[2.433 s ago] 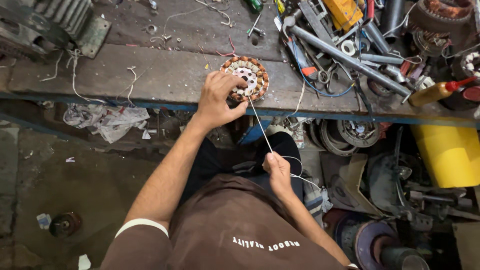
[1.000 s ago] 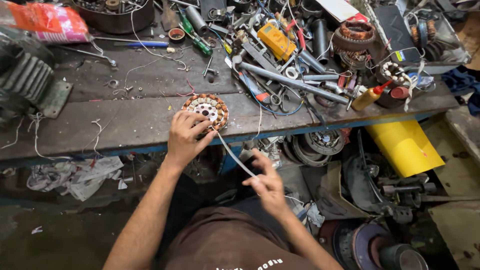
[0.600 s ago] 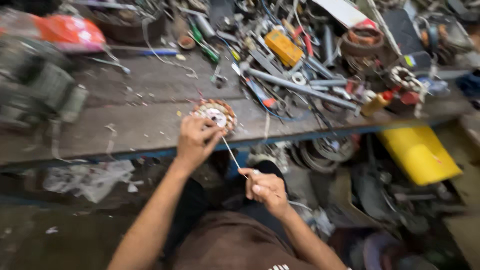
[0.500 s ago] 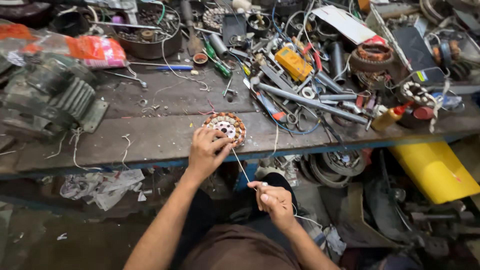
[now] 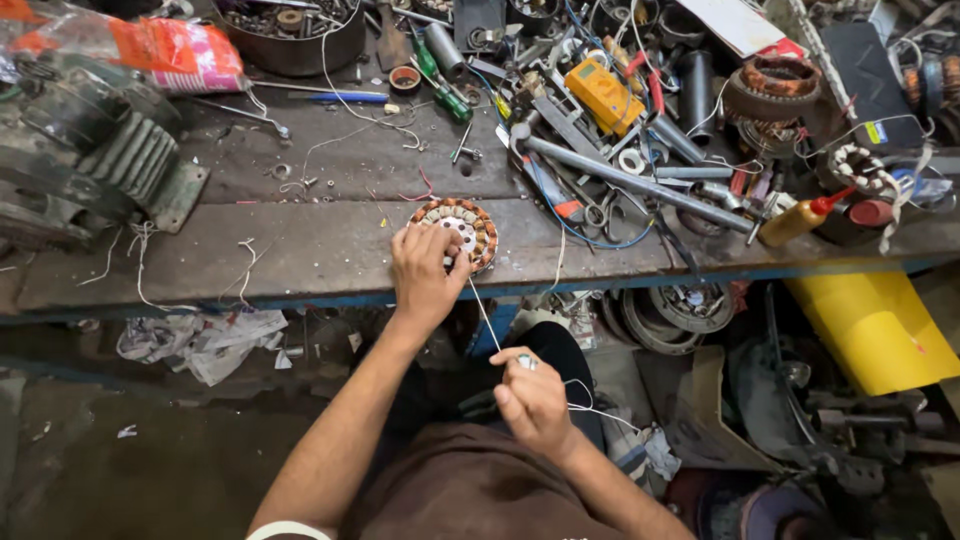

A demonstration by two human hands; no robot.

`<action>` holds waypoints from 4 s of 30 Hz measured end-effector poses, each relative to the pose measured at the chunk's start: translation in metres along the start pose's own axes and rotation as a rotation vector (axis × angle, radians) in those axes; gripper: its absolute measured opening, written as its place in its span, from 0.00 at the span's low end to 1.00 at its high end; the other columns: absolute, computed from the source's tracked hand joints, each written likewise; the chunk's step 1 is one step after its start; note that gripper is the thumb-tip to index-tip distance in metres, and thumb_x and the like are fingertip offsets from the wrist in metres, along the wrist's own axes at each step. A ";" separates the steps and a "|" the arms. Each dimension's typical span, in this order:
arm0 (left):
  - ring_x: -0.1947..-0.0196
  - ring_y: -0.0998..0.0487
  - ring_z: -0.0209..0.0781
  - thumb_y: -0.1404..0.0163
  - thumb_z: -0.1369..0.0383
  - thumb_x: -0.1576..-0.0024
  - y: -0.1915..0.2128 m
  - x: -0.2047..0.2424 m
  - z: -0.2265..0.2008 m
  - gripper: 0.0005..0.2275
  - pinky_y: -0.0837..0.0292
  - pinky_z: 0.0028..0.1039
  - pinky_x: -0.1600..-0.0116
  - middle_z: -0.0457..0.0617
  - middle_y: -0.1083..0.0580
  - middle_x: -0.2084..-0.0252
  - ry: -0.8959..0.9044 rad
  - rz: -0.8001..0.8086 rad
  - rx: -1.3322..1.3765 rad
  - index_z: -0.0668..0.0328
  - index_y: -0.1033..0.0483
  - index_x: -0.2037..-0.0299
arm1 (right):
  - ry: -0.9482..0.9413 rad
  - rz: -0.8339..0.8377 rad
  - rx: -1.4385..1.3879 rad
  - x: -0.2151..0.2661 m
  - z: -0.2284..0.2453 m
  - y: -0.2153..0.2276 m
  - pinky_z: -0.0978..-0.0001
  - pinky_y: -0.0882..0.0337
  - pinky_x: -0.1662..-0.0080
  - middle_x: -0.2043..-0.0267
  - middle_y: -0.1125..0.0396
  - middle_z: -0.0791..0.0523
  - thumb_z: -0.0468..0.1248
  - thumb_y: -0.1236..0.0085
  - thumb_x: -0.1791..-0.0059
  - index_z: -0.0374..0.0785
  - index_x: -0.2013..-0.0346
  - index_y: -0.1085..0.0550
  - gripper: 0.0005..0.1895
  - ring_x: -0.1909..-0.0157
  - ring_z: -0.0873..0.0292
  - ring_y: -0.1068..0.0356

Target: The person is winding a white wire around the slots of a motor stator by hand. They repeatedly pull the wire through the slots and adjust its position to secure it.

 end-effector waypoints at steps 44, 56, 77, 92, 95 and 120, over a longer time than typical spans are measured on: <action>0.55 0.19 0.48 0.48 0.84 0.49 0.016 0.013 0.015 0.06 0.37 0.49 0.27 0.50 0.22 0.62 0.051 -0.004 0.355 0.65 0.23 0.67 | -0.439 0.130 -0.015 0.036 -0.128 -0.050 0.60 0.41 0.65 0.76 0.48 0.52 0.35 0.50 0.44 0.31 0.76 0.40 0.19 0.73 0.52 0.45; 0.49 0.20 0.49 0.53 0.84 0.48 0.020 0.015 0.028 0.07 0.32 0.42 0.32 0.51 0.21 0.58 0.146 -0.031 0.488 0.66 0.22 0.70 | -0.238 0.212 0.245 0.036 -0.058 -0.038 0.56 0.41 0.63 0.75 0.46 0.50 0.34 0.46 0.46 0.34 0.78 0.39 0.18 0.70 0.46 0.42; 0.45 0.28 0.54 0.37 0.68 0.45 0.018 0.012 0.003 0.11 0.39 0.50 0.29 0.50 0.27 0.54 -0.181 0.166 0.148 0.61 0.18 0.55 | -0.634 -0.131 -0.370 0.040 -0.055 0.008 0.73 0.47 0.66 0.73 0.45 0.62 0.42 0.56 0.39 0.35 0.75 0.37 0.22 0.69 0.68 0.49; 0.42 0.28 0.53 0.32 0.71 0.54 0.022 0.017 -0.002 0.22 0.41 0.53 0.28 0.51 0.28 0.50 -0.279 0.268 0.017 0.62 0.22 0.49 | -1.240 -0.247 -0.337 0.169 -0.117 0.133 0.76 0.49 0.77 0.79 0.40 0.61 0.40 0.46 0.44 0.39 0.74 0.33 0.15 0.80 0.70 0.48; 0.42 0.27 0.54 0.33 0.71 0.55 0.027 0.018 0.006 0.23 0.38 0.52 0.28 0.51 0.28 0.50 -0.296 0.291 0.079 0.62 0.22 0.49 | -1.299 -0.153 -0.458 0.195 -0.121 0.114 0.77 0.52 0.76 0.80 0.44 0.64 0.40 0.43 0.45 0.40 0.74 0.33 0.15 0.79 0.71 0.50; 0.43 0.27 0.51 0.33 0.64 0.51 0.010 0.022 0.017 0.22 0.37 0.55 0.30 0.51 0.28 0.48 -0.259 0.285 0.006 0.59 0.26 0.48 | -1.205 0.697 -0.521 0.214 -0.192 -0.070 0.72 0.36 0.65 0.76 0.38 0.65 0.47 0.50 0.44 0.36 0.73 0.30 0.19 0.69 0.70 0.41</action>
Point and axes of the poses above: each hand's wrist, its own x-axis away from the middle knuckle, its own y-axis out of the back of the hand, z = x × y, the point moved 6 cm from there along -x, towards the middle knuckle
